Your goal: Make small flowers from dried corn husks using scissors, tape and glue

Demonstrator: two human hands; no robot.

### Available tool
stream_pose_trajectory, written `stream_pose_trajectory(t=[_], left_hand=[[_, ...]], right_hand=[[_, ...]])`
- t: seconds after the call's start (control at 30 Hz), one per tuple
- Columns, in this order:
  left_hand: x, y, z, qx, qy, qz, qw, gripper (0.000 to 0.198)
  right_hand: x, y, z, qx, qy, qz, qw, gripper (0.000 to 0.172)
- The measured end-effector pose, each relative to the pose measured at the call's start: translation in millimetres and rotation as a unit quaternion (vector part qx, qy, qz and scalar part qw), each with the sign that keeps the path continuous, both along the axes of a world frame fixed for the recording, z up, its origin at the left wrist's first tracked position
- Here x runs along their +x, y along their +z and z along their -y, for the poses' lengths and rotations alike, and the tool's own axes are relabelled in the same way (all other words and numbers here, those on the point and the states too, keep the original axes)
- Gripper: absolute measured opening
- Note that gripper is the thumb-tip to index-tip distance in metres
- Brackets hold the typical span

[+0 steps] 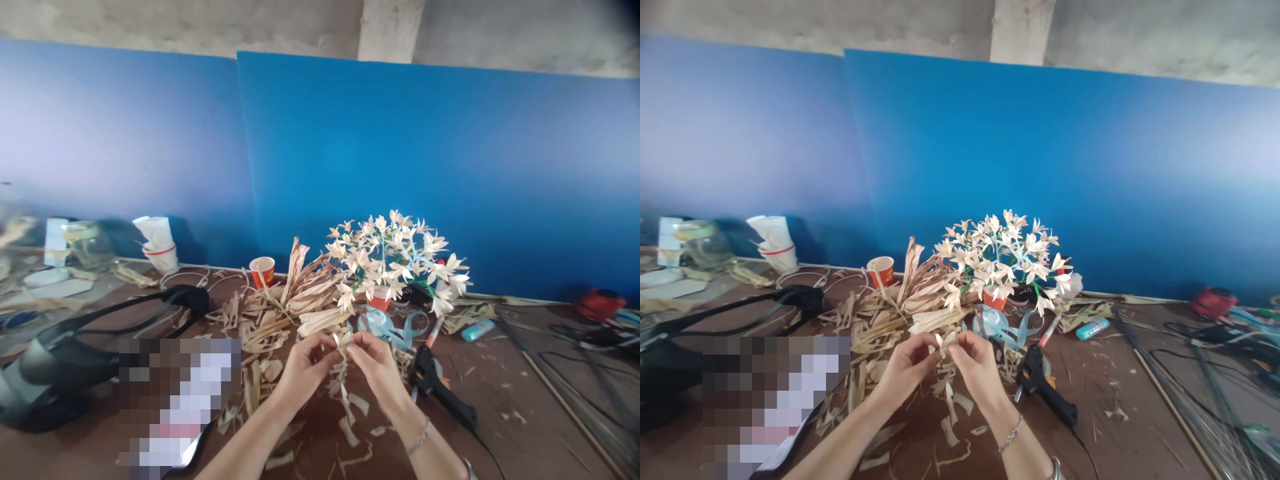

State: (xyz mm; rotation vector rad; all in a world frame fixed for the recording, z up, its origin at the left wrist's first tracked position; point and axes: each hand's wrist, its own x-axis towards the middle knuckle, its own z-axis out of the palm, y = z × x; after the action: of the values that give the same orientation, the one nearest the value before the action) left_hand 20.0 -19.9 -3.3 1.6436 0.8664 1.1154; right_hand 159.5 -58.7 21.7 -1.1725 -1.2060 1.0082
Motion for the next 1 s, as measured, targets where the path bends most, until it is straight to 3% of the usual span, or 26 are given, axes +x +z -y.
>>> stream_pose_trajectory(t=[0.17,0.43,1.0], left_hand=[[0.7,-3.5,-2.0,-0.016,0.006,0.001,1.000,0.015],[4.7,0.4,1.9,-0.136,-0.042,0.028,0.989,0.015],[3.6,2.2,3.5,-0.140,-0.025,0.050,0.989,0.005]], right_hand=[[3.3,-2.4,-1.4,-0.006,-0.002,0.028,1.000,0.012],[4.4,1.9,-0.5,-0.014,0.014,0.086,0.996,0.011],[-0.8,4.0,1.3,-0.036,0.025,-0.009,0.999,0.018]])
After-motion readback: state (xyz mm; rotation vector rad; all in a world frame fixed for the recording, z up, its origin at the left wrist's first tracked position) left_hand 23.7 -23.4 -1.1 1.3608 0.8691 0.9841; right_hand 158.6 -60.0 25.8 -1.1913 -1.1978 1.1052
